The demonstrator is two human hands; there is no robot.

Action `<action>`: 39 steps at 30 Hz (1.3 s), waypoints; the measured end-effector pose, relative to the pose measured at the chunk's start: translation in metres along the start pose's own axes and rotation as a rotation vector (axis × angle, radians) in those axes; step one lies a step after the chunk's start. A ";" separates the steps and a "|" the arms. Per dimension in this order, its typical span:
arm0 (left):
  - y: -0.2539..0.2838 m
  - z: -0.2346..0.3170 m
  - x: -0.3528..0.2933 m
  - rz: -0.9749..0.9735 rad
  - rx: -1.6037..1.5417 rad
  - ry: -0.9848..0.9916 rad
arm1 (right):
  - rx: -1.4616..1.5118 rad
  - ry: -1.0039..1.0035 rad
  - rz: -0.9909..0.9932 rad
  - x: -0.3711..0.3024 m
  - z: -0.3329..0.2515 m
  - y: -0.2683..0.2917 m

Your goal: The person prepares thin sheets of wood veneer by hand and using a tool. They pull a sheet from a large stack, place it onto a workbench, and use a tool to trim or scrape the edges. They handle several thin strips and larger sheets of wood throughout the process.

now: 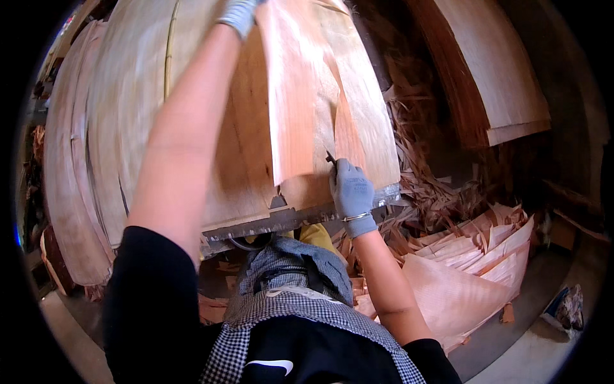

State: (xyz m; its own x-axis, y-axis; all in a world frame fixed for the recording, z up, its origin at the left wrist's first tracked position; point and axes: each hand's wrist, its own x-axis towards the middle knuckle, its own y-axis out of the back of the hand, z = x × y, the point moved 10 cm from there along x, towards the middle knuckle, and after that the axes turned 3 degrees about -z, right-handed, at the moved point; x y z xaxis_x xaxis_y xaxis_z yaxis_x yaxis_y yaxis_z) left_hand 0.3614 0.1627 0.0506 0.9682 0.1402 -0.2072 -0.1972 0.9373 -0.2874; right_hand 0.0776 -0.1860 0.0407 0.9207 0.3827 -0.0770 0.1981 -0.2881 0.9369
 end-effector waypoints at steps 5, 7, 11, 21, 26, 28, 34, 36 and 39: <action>0.026 0.059 -0.059 0.122 0.267 -0.154 | -0.072 -0.151 0.018 0.002 0.054 0.000; 0.156 0.094 -0.110 0.157 0.097 -0.012 | -0.047 -0.098 0.005 0.004 0.028 0.000; 0.267 0.148 -0.245 0.454 0.088 -0.008 | -0.008 -0.104 0.079 0.004 0.036 0.002; 0.122 0.102 -0.241 0.567 1.193 -0.129 | 0.101 -0.133 0.028 0.017 0.046 0.001; 0.081 -0.069 -0.193 0.321 1.064 -0.018 | 0.456 -0.212 0.146 0.000 0.061 0.016; 0.059 -0.093 -0.191 0.348 0.869 0.030 | 0.425 -0.246 0.246 -0.022 0.056 0.037; 0.031 -0.115 -0.181 0.388 0.891 0.086 | 1.201 -0.542 -0.237 -0.069 -0.001 -0.055; 0.011 -0.137 -0.183 0.228 0.530 0.198 | 1.261 -0.504 -0.308 -0.071 -0.035 -0.067; -0.011 -0.106 -0.215 0.045 0.917 -0.152 | 1.189 -0.593 -0.383 -0.077 -0.035 -0.084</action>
State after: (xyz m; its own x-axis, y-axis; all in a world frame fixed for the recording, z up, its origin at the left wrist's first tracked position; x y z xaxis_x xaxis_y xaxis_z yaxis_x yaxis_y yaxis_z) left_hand 0.1390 0.0887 -0.0011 0.9852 0.1617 -0.0565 -0.0990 0.8066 0.5827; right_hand -0.0220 -0.1610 -0.0202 0.6887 0.2672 -0.6740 0.3581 -0.9337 -0.0042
